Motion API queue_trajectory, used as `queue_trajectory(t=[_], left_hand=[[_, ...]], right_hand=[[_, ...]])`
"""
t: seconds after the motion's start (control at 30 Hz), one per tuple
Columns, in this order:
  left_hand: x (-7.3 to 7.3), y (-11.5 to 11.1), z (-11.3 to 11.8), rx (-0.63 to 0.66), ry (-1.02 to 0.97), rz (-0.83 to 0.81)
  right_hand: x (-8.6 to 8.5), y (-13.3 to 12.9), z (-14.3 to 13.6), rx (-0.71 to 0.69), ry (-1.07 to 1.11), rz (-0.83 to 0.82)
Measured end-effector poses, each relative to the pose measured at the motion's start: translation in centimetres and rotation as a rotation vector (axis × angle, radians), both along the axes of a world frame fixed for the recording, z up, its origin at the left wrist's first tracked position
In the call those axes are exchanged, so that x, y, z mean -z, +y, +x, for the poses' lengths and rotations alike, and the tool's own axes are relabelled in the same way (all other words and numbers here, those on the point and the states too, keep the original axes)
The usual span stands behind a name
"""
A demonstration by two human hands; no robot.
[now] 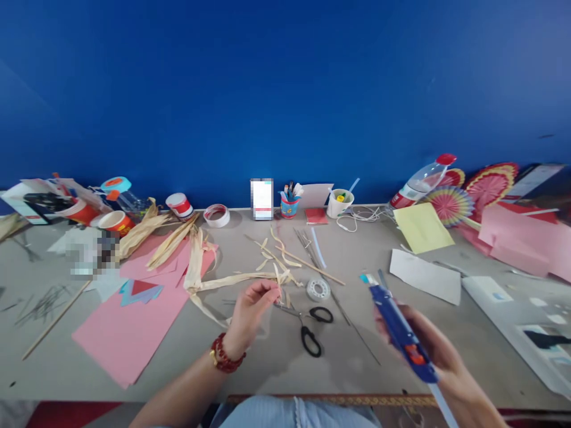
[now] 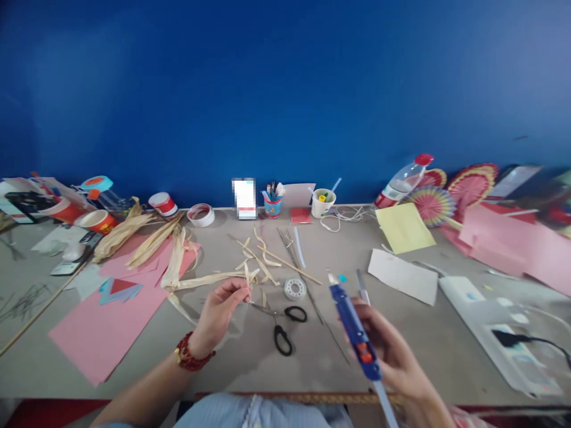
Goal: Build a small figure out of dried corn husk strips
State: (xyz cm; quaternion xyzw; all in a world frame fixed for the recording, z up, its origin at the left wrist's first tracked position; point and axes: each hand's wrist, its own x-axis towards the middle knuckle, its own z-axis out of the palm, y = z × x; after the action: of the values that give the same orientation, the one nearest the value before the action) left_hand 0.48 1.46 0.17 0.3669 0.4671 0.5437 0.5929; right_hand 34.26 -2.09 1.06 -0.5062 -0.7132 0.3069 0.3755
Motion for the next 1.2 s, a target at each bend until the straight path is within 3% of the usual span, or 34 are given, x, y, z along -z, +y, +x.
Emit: queue_trajectory(t=[0.07,0.17,0.4,0.73,1.2], left_hand=[[0.0,-0.1,0.0,0.000,-0.008,-0.008],[0.0,-0.2,-0.1,0.020,-0.013,-0.020],[-0.3,-0.4,0.0,0.066,-0.054,-0.023],[-0.4,-0.4,-0.1,0.114,-0.095,-0.068],[-0.9,-0.4,0.0,0.144,-0.177,-0.113]], right_hand=[[-1.1,0.6,-3.2,-0.248,0.161,-0.063],[-1.7,1.5,-6.2,-0.383,0.226,-0.027],[0.0,1.9,-7.5,-0.357,0.172,0.113],[-2.2,3.2,-9.0,-0.541,0.007,0.261],[-1.5,3.6,-8.7,-0.551,-0.150,0.344]])
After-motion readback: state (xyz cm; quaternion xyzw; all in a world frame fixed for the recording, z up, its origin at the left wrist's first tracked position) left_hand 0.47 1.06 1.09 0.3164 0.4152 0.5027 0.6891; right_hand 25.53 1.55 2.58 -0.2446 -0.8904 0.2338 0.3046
